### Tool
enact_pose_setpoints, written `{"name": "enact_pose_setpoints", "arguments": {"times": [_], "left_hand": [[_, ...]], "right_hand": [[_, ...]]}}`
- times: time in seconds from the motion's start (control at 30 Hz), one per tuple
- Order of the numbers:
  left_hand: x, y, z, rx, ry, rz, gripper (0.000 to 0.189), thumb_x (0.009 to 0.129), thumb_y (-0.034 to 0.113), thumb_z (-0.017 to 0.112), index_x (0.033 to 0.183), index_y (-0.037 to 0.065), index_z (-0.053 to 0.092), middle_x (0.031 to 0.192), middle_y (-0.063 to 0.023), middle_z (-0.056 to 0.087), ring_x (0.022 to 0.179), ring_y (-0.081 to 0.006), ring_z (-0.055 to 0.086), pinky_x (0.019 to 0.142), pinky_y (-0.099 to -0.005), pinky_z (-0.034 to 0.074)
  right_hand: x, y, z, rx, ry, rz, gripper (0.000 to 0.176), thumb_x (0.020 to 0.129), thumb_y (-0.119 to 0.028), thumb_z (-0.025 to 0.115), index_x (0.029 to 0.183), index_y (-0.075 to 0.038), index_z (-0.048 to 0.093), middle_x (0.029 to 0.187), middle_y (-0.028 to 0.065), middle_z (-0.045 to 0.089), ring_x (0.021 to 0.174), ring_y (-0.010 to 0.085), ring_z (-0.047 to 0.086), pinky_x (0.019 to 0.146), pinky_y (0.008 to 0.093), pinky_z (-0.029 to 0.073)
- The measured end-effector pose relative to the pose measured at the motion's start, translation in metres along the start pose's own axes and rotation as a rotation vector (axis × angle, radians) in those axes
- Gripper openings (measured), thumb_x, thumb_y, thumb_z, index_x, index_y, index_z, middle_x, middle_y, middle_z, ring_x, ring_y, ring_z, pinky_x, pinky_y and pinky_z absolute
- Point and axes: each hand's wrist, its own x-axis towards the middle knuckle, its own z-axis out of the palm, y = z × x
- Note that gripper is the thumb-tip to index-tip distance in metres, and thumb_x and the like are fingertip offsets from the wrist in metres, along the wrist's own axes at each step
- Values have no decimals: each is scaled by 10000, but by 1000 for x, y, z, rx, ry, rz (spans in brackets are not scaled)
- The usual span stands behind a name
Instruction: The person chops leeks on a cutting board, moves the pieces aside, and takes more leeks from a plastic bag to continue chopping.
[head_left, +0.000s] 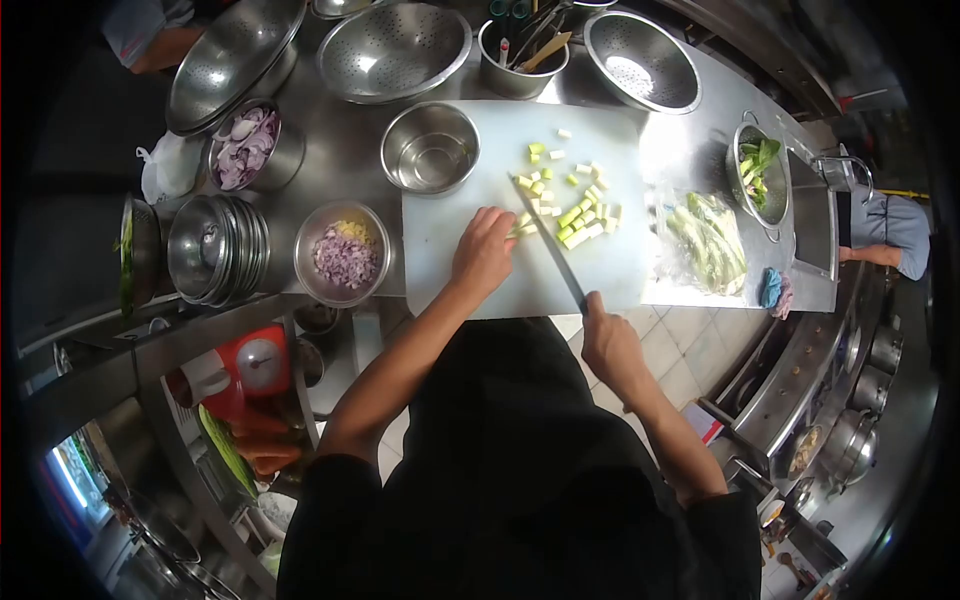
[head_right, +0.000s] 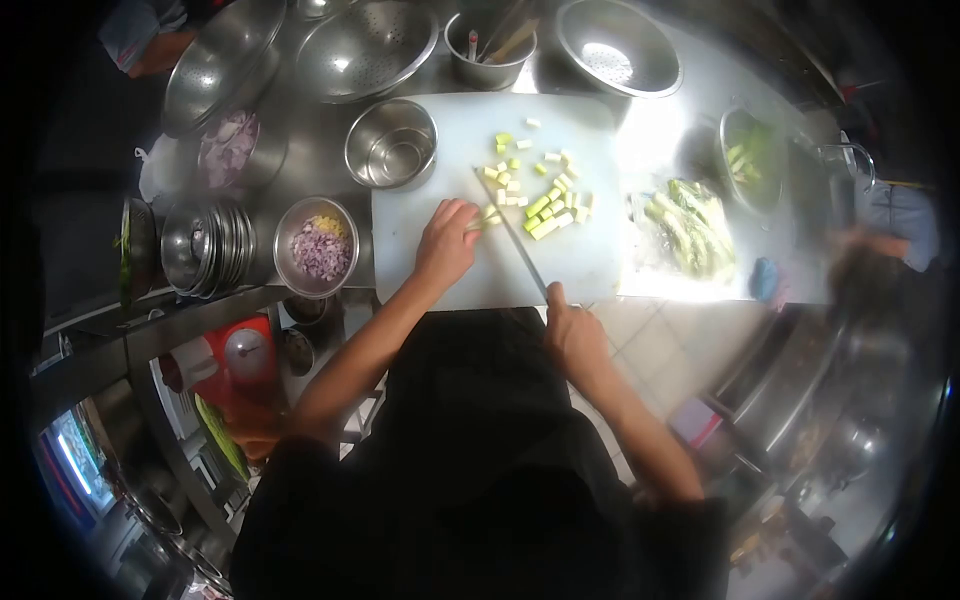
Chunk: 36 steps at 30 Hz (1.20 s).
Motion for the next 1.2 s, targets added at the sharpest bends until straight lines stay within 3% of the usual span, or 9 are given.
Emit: {"name": "enact_pose_setpoints", "arguments": {"times": [0.17, 0.37, 0.47, 0.53, 0.63, 0.87, 1.03, 1.13, 1.2], "left_hand": [[7, 5, 0, 21, -48, -57, 276, 703, -59, 665, 949, 5, 558, 951, -126, 544, 967, -325, 529, 813, -417, 465], [12, 3, 2, 48, -38, 22, 284, 697, -65, 669, 947, 6, 557, 946, -124, 544, 964, -329, 527, 820, -419, 464], [4, 8, -1, 26, -51, -17, 347, 696, -56, 685, 1011, 2, 552, 998, -128, 538, 994, -331, 528, 836, -413, 465], [0, 12, -8, -52, -48, -161, 422, 701, -43, 700, 1087, 0, 535, 1056, -132, 520, 1034, -329, 527, 854, -406, 465], [-5, 8, -19, -33, -97, -112, 464, 714, -40, 698, 1144, 10, 531, 1143, -135, 520, 1078, -337, 536, 873, -381, 466], [0, 3, -11, -26, -206, -109, 409, 709, -63, 674, 1091, -6, 542, 1066, -150, 541, 1018, -353, 550, 837, -397, 463], [-1, 3, -2, 0, -135, -16, 384, 702, -75, 661, 1067, -8, 560, 1015, -159, 550, 964, -367, 555, 814, -399, 467], [-5, 1, 2, 6, -113, -41, 398, 706, -64, 678, 1083, 2, 568, 1025, -154, 556, 981, -349, 565, 821, -390, 469], [-8, -3, 4, -32, -106, -65, 403, 708, -56, 690, 1088, 6, 571, 1030, -144, 563, 992, -329, 573, 826, -382, 472]], "right_hand": [[-16, -5, -4, -55, -30, -2, 256, 882, -73, 473, 1102, 35, 400, 630, 277, 583, 608, 483, 573, 571, 574, 435], [30, 1, 27, 38, 24, -42, 219, 852, -46, 414, 1065, 6, 418, 678, 287, 604, 655, 469, 606, 616, 557, 470], [19, -8, 10, 22, 17, -9, 222, 866, -60, 448, 1071, 16, 409, 665, 286, 595, 651, 479, 592, 603, 568, 451], [5, -9, -1, 18, 5, 9, 252, 873, -70, 480, 1093, 28, 403, 660, 286, 590, 647, 489, 582, 594, 577, 436], [-15, -9, -5, 23, -7, 8, 250, 871, -60, 462, 1099, 27, 406, 639, 277, 587, 620, 484, 579, 578, 572, 439], [-31, -8, 8, 31, 19, -40, 272, 871, -66, 438, 1108, 62, 405, 608, 265, 576, 586, 471, 574, 556, 560, 439], [1, 3, 32, 102, 37, -85, 266, 859, -44, 428, 1102, 63, 410, 637, 272, 583, 601, 473, 572, 554, 554, 433], [18, 8, 34, 111, 48, -76, 342, 835, -30, 491, 1169, 18, 436, 699, 241, 619, 638, 449, 599, 589, 528, 472], [19, 24, 23, 326, 1, -152, 309, 873, -77, 519, 1165, 2, 457, 706, 253, 616, 655, 453, 598, 613, 511, 477]]}}
